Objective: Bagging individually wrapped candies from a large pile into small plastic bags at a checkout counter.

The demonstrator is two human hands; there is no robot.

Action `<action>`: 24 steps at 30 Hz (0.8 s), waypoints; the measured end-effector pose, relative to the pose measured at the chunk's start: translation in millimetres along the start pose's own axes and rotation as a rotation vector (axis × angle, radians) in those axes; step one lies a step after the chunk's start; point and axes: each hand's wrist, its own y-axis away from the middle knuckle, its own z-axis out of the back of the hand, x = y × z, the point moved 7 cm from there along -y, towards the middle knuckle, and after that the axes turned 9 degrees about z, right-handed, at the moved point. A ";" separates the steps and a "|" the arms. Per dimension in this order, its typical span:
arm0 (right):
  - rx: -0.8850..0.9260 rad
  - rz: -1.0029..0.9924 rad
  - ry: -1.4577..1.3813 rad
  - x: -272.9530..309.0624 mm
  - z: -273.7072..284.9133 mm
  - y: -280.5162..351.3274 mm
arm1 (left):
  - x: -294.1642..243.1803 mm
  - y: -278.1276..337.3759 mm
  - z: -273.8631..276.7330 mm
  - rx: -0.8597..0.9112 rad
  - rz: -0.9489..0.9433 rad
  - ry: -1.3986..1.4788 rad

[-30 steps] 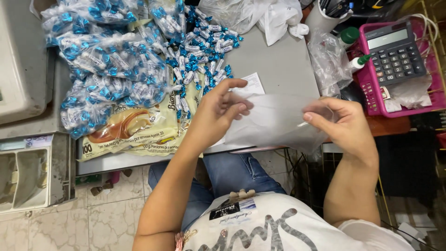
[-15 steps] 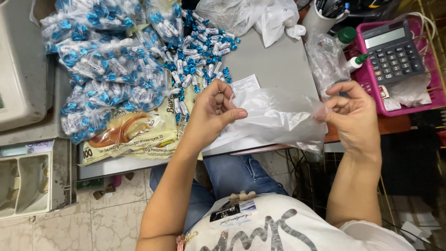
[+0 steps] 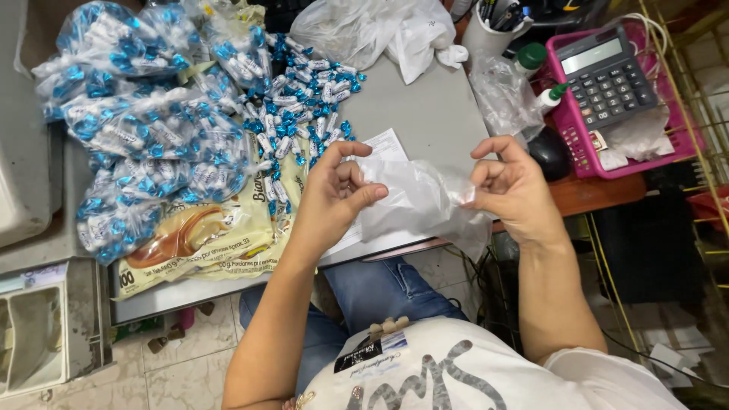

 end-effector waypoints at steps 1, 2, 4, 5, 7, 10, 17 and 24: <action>0.001 -0.003 -0.008 -5.0 1.3 -0.1 | -0.1 0.2 0.1 -0.028 -0.003 -0.036; -0.001 -0.002 -0.008 -7.6 1.7 -1.1 | -11.1 4.3 -4.8 -0.026 -0.003 -0.037; -0.009 -0.006 -0.020 -13.2 2.3 -4.2 | -60.8 24.1 -7.5 -0.340 -0.383 -0.568; -0.007 -0.006 -0.021 -12.2 -1.6 -3.1 | -62.7 28.0 -12.6 -0.343 -0.383 -0.568; -0.018 0.010 -0.019 -10.0 -8.9 -1.6 | -75.8 41.8 -29.5 -0.349 -0.574 -0.681; 0.016 0.028 0.005 -14.5 -22.2 -0.3 | -69.2 41.0 -58.7 -0.097 -0.424 -0.465; 0.187 0.067 0.240 -4.2 -42.2 13.1 | -57.4 29.9 -67.1 -0.035 -0.372 -0.349; 0.033 0.200 0.504 36.8 -14.0 -12.9 | -63.1 12.1 -55.2 0.161 -0.274 -0.694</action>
